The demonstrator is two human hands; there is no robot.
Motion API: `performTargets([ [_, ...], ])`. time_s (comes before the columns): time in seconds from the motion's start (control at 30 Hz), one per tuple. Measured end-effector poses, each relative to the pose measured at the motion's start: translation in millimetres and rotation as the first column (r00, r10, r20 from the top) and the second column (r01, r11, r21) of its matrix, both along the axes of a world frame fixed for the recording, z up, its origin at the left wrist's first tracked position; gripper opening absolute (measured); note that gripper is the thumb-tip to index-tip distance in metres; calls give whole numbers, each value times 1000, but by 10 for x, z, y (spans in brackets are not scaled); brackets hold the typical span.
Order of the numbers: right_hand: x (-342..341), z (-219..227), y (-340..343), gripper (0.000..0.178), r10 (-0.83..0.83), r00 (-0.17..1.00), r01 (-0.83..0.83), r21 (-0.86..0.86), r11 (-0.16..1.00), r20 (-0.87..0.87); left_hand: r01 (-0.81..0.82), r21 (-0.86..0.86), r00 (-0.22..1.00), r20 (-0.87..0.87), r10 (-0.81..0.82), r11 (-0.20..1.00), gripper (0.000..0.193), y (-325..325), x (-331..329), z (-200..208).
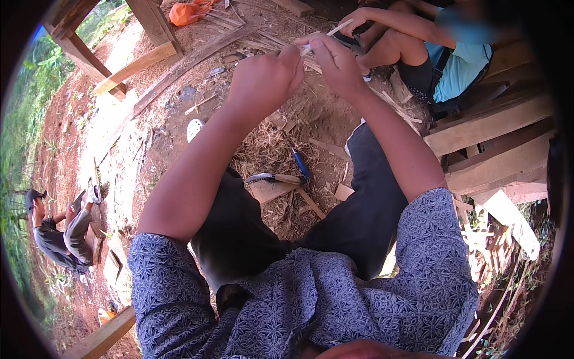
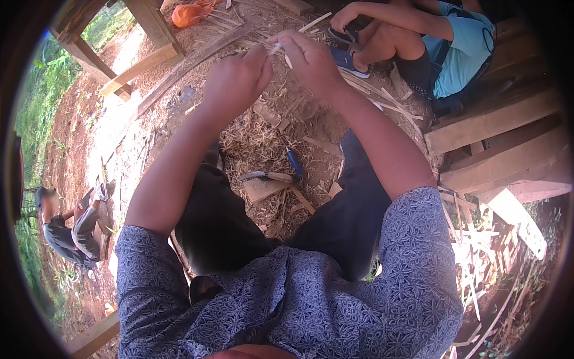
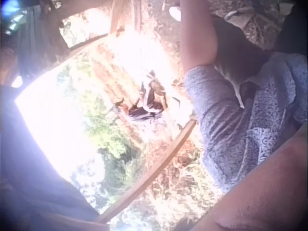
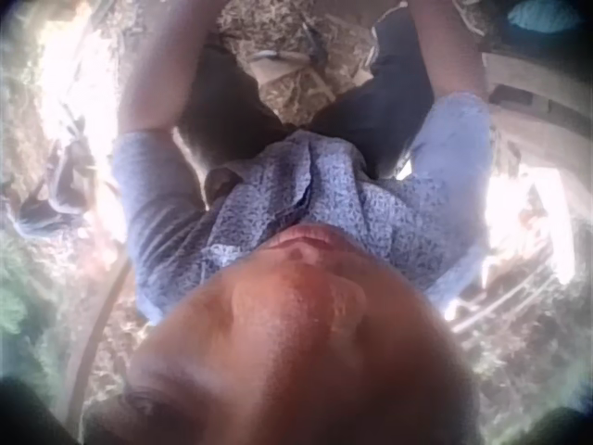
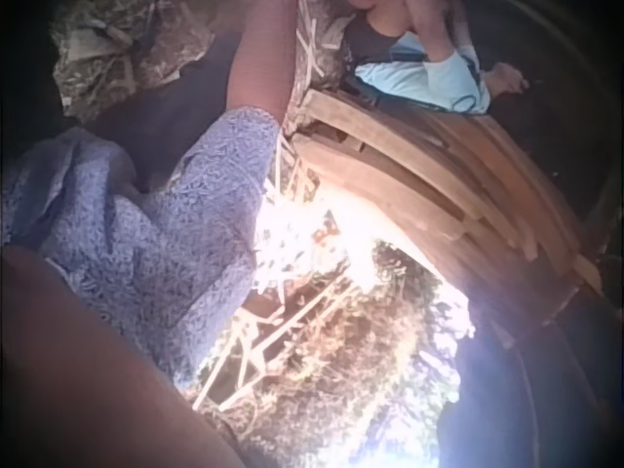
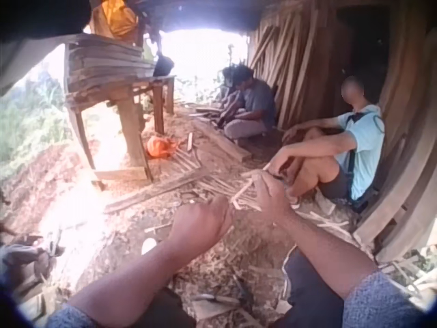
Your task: The person sits on the ground and uses a knife to shave thin strips from a small piece of wood. They repeatedly scrape the blade along the wood to produce shavings, occasionally pausing to inspect the piece.
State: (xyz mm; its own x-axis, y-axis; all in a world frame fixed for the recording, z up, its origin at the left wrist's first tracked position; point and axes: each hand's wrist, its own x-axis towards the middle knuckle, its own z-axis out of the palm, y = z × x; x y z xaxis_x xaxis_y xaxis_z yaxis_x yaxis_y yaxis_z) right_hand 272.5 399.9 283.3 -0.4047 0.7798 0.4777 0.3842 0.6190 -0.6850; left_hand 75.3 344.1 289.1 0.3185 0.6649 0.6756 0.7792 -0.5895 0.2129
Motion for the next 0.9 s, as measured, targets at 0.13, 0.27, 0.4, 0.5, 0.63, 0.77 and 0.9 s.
performTargets([
  [0.13,197,-9,237,34,-243,959,240,-34,970,-145,-5,-31,1000,5,6,1000,20,28,25,75],
  [0.27,89,12,28,36,-67,997,70,60,996,-41,26,-15,999,21,-25,1000,20,0,42,65],
  [0.4,443,-111,437,34,-345,895,311,-157,937,-284,41,5,999,28,-41,999,21,35,81,64],
  [0.5,185,-78,112,37,-64,995,68,51,996,-75,33,-18,999,18,-32,999,21,17,32,50],
  [0.63,401,9,423,39,-259,937,256,-42,966,-233,39,-73,999,24,-38,997,20,-7,111,107],
  [0.77,129,-47,-4,42,-119,983,116,-28,993,-137,12,-88,1000,-22,-14,996,21,-21,-3,63],
  [0.9,381,33,341,40,-200,965,195,-45,980,-170,47,-78,998,32,-44,996,21,5,112,85],
])
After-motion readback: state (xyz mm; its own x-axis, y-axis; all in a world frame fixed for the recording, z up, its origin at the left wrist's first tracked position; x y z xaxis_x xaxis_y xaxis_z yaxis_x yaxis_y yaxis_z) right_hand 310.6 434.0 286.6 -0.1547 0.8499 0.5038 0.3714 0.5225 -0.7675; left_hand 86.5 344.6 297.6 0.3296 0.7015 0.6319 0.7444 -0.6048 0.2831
